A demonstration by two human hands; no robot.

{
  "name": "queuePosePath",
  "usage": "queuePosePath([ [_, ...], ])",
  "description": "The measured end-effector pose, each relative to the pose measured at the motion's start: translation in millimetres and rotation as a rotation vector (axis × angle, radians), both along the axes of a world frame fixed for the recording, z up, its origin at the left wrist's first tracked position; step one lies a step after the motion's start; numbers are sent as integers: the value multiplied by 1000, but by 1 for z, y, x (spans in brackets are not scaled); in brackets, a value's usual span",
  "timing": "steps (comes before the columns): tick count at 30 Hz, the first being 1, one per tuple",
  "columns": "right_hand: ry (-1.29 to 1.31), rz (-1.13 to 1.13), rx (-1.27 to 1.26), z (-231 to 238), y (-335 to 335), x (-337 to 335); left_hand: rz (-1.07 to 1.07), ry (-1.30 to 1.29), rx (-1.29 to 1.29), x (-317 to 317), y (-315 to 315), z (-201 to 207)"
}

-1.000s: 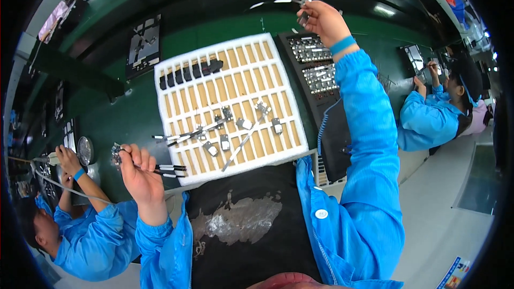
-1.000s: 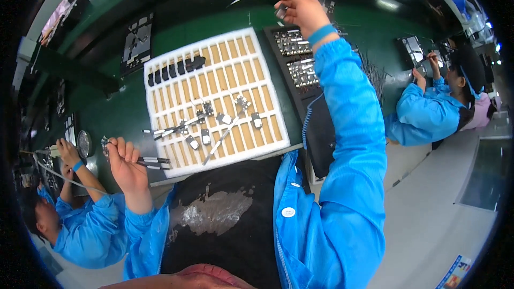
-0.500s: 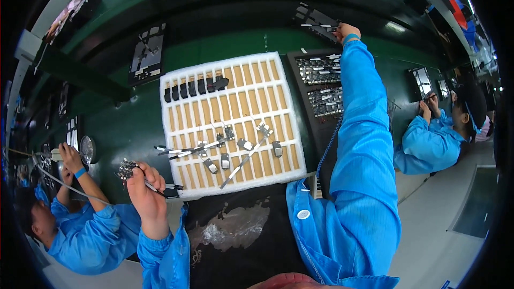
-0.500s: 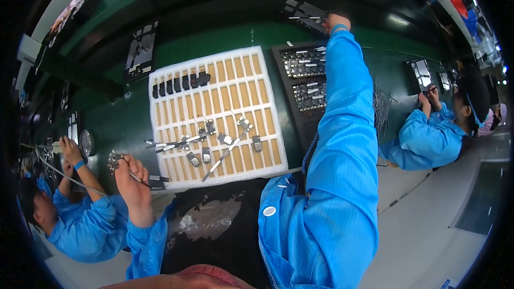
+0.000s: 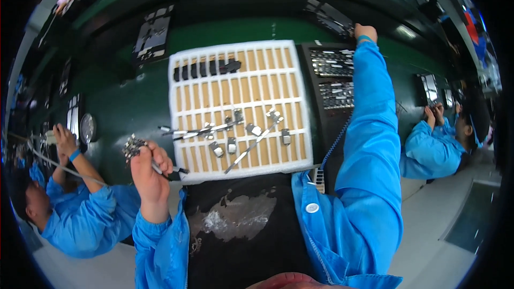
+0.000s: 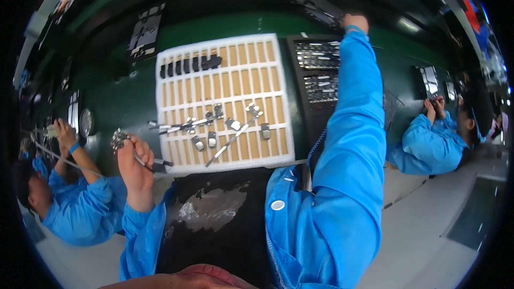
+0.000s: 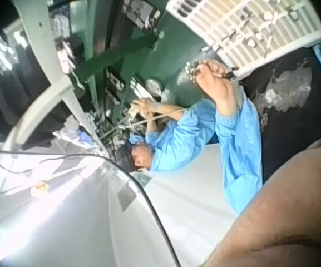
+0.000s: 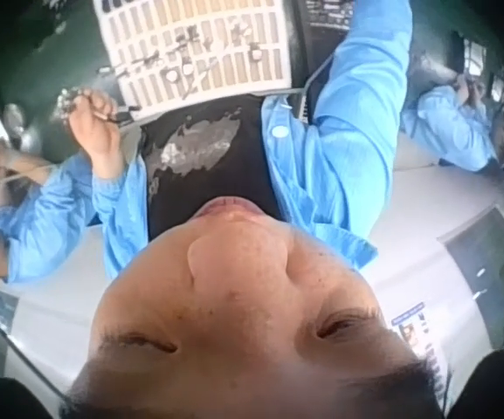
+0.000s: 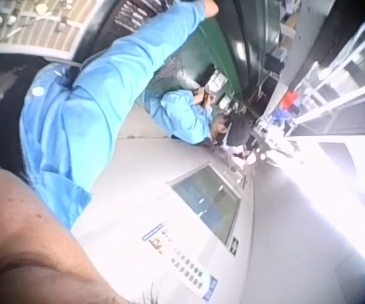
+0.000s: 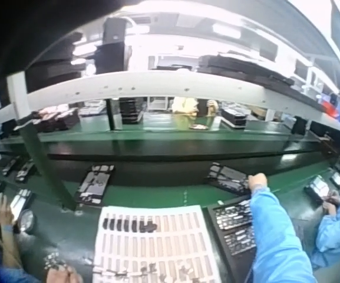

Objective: The person assembles small electronic components onto circuit boards by hand, using pliers to manipulate the components from a plastic tray at a factory workbench.

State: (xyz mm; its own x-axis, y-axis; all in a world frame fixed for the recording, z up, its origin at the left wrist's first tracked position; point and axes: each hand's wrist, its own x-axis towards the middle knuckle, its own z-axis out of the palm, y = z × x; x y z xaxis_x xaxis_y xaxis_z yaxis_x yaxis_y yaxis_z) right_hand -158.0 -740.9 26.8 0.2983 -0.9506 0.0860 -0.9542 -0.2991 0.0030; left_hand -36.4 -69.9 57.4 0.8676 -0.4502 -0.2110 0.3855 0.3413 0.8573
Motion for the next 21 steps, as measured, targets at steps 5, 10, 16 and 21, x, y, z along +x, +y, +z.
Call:
queuePosePath([
  [5,-715,274,-24,6,42,1,-167,53,-14,14,-9,-5],
  [10,-494,1074,252,34,248,60,-225,34,102,14,-9,0],
  [16,-305,1383,-70,19,328,85,-298,-35,90,13,-9,3],
  [21,-126,1401,-204,0,329,85,-296,3,93,13,-3,-2],
])
